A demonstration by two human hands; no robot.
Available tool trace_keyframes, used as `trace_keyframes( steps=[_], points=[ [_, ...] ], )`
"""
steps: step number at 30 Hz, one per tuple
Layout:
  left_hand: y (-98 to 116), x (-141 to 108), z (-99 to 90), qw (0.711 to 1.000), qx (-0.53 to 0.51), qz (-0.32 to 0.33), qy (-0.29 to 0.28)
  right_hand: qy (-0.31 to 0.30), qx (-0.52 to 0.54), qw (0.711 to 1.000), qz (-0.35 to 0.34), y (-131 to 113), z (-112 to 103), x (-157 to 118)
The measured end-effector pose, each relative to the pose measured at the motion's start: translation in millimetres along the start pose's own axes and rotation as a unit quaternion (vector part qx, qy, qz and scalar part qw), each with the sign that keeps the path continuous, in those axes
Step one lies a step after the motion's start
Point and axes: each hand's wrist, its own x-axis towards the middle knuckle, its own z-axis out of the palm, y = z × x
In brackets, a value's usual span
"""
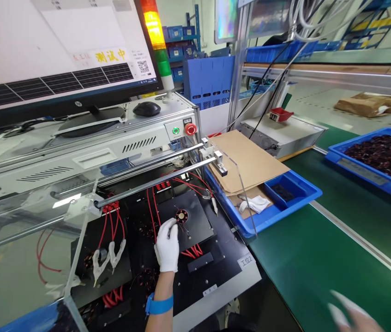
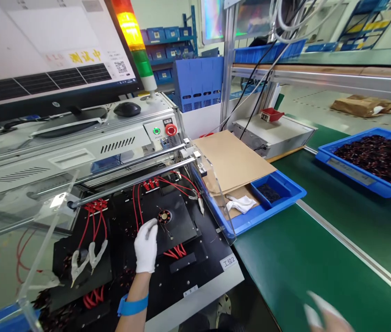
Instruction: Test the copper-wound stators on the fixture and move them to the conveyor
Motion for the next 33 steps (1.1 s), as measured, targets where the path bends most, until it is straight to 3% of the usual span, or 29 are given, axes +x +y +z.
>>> trace_keyframes(
  steps=[2, 5, 8, 10, 13, 16, 21, 26, 30, 33],
  points=[
    [-10, -1, -0.3, 0.999, 0.019, 0.043, 0.015, -0.037, 0.006, 0.995, -0.093, -55, 19, 11],
    [-16, 4, 8.0, 0.985, 0.096, 0.141, -0.033, -0.099, 0.034, 0.96, -0.261, -171, 77, 61],
    [-20, 11, 18.5, 0.97, 0.129, 0.203, -0.029, -0.012, -0.006, 0.963, -0.271, -263, 138, 137],
    [-24, 12, 22.1, 0.964, 0.148, 0.22, -0.011, 0.002, -0.046, 0.964, -0.261, -291, 164, 183],
    [-27, 7, 23.4, 0.957, 0.175, 0.227, 0.034, -0.029, -0.069, 0.972, -0.222, -299, 179, 223],
    [-24, 1, 24.4, 0.953, 0.178, 0.234, 0.078, -0.045, -0.052, 0.971, -0.227, -297, 170, 226],
    [-14, -4, 30.1, 0.965, 0.144, 0.193, 0.099, -0.07, -0.079, 0.944, -0.313, -306, 135, 181],
    [2, -5, 36.5, 0.97, 0.142, 0.166, 0.108, -0.098, -0.197, 0.931, -0.29, -289, 130, 125],
    [16, 1, 32.6, 0.97, 0.158, 0.179, 0.042, -0.093, -0.28, 0.916, -0.271, -267, 132, 100],
    [15, 3, 21.9, 0.966, 0.159, 0.202, -0.003, -0.109, -0.333, 0.898, -0.264, -268, 118, 107]
  ],
)
